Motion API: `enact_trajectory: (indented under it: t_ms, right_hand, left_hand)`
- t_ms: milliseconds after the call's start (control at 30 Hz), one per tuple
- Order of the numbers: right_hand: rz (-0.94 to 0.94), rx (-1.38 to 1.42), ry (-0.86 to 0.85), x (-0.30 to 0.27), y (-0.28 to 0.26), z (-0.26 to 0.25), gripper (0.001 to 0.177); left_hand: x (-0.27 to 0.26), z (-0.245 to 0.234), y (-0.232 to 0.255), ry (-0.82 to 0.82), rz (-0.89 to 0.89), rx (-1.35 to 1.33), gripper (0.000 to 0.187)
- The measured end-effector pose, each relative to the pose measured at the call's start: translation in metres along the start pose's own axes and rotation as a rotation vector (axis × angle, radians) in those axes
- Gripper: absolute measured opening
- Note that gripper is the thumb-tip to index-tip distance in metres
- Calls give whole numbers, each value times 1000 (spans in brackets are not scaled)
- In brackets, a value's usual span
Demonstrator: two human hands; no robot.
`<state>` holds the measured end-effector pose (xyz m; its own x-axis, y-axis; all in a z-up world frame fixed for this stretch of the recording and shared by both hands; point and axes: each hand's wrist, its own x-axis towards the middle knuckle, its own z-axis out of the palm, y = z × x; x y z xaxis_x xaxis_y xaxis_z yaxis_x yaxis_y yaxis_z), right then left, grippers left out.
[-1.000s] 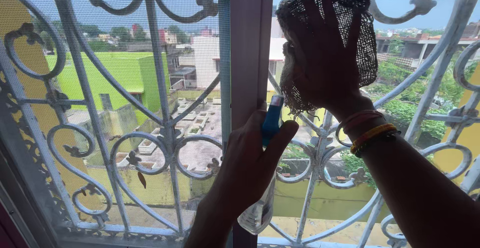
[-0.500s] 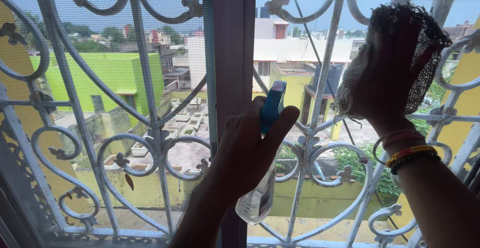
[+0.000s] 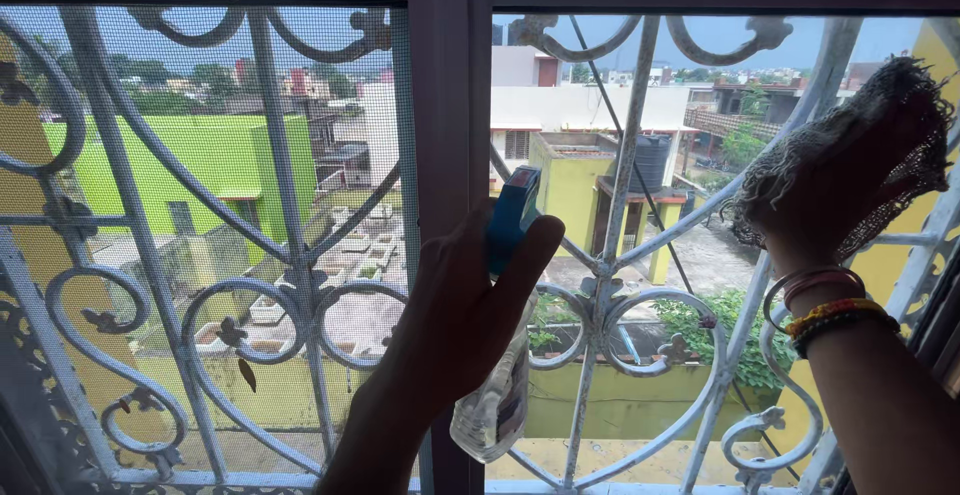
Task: The person sprays a window with a cleaning solution and wipes the glass, mesh screen, and metal grille with a cloth. They repeatedly spray and wipe different sections of the window to remove dirt and grime.
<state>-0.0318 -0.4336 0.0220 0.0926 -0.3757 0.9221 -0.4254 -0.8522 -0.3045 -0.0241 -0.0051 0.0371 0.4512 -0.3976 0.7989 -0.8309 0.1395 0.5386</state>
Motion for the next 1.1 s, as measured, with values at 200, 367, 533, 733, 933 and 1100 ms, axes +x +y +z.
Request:
enact_trajectory:
  t_ms: [200, 367, 533, 733, 933, 1100]
  right_hand:
    - [-20, -18, -9, 11, 29, 37, 86]
    - [-63, 4, -24, 12, 15, 29, 86]
    - [-50, 100, -20, 9, -55, 0, 79]
    - [-319, 34, 70, -6, -144, -20, 63]
    - [-564, 139, 140, -19, -198, -25, 61]
    - [-657, 219, 74, -29, -227, -29, 63]
  left_hand:
    - [-3, -5, 8, -20, -95, 30, 48]
    - [-4, -5, 14, -24, -37, -28, 49]
    - [-4, -8, 18, -30, -55, 0, 50]
    - [-8, -8, 15, -33, 33, -1, 46]
    - [-9, -9, 18, -49, -98, 101, 37]
    - [-10, -10, 20, -18, -13, 55, 35]
